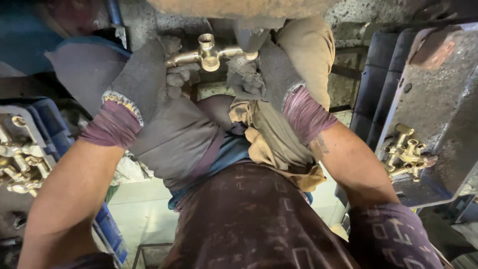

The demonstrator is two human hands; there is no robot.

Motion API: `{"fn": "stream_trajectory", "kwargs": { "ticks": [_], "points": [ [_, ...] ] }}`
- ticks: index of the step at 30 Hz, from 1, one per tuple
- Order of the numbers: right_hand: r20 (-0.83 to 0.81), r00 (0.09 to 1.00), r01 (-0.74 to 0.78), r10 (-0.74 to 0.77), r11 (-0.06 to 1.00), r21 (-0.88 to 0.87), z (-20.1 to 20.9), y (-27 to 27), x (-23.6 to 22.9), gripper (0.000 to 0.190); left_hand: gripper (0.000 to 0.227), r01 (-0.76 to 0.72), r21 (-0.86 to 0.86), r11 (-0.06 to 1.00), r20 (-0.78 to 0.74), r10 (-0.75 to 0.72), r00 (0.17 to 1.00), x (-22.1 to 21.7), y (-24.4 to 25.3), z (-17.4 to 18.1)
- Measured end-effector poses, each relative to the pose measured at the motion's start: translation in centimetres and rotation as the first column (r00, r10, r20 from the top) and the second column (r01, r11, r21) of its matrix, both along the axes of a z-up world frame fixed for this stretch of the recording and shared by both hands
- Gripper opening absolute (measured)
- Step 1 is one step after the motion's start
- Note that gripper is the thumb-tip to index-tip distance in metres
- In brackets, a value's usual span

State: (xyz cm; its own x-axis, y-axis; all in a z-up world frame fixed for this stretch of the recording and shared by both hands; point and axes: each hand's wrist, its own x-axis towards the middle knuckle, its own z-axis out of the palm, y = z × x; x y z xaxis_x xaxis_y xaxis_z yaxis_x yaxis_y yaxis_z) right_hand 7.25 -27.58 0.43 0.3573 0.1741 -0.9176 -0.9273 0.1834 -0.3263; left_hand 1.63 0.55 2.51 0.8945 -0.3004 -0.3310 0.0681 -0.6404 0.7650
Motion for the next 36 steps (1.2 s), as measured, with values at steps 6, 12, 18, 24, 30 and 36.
{"fn": "stream_trajectory", "kwargs": {
  "ticks": [6,12,18,24,30,36],
  "points": [
    [-0.068,0.998,-0.003,0.01,0.995,0.099,-0.4,0.0,0.5,0.058,0.025,-0.658,-0.453,0.602,-0.67,0.256,0.696,0.9,-1.4,1.9],
    [0.382,0.796,-0.395,0.469,0.882,-0.259,6.0,1.5,-1.2,0.034,0.025,-0.838,-0.348,0.42,-0.803,0.327,0.498,-0.9,-2.4,4.3],
    [0.71,0.199,-0.468,0.675,0.703,-0.536,11.9,-1.5,-6.6,0.052,0.033,-0.738,-0.256,0.624,-0.569,0.52,0.637,-9.1,-4.7,11.6],
    [0.618,0.706,-0.378,0.346,0.922,-0.085,9.1,-4.6,-10.6,0.035,0.041,-0.66,-0.58,0.478,-0.37,0.567,0.736,-15.8,-6.7,15.3],
    [0.552,-0.291,-0.097,0.782,0.55,-0.83,10.3,-5.7,-12.8,0.041,0.039,-0.695,-0.54,0.474,-0.401,0.581,0.708,-17.0,-6.0,15.1],
    [0.836,-0.001,-0.345,0.549,0.785,-0.516,13.8,-3.8,-12.4,0.029,0.039,-0.696,-0.659,0.286,-0.416,0.633,0.653,-14.4,-7.6,11.8]
  ]
}}
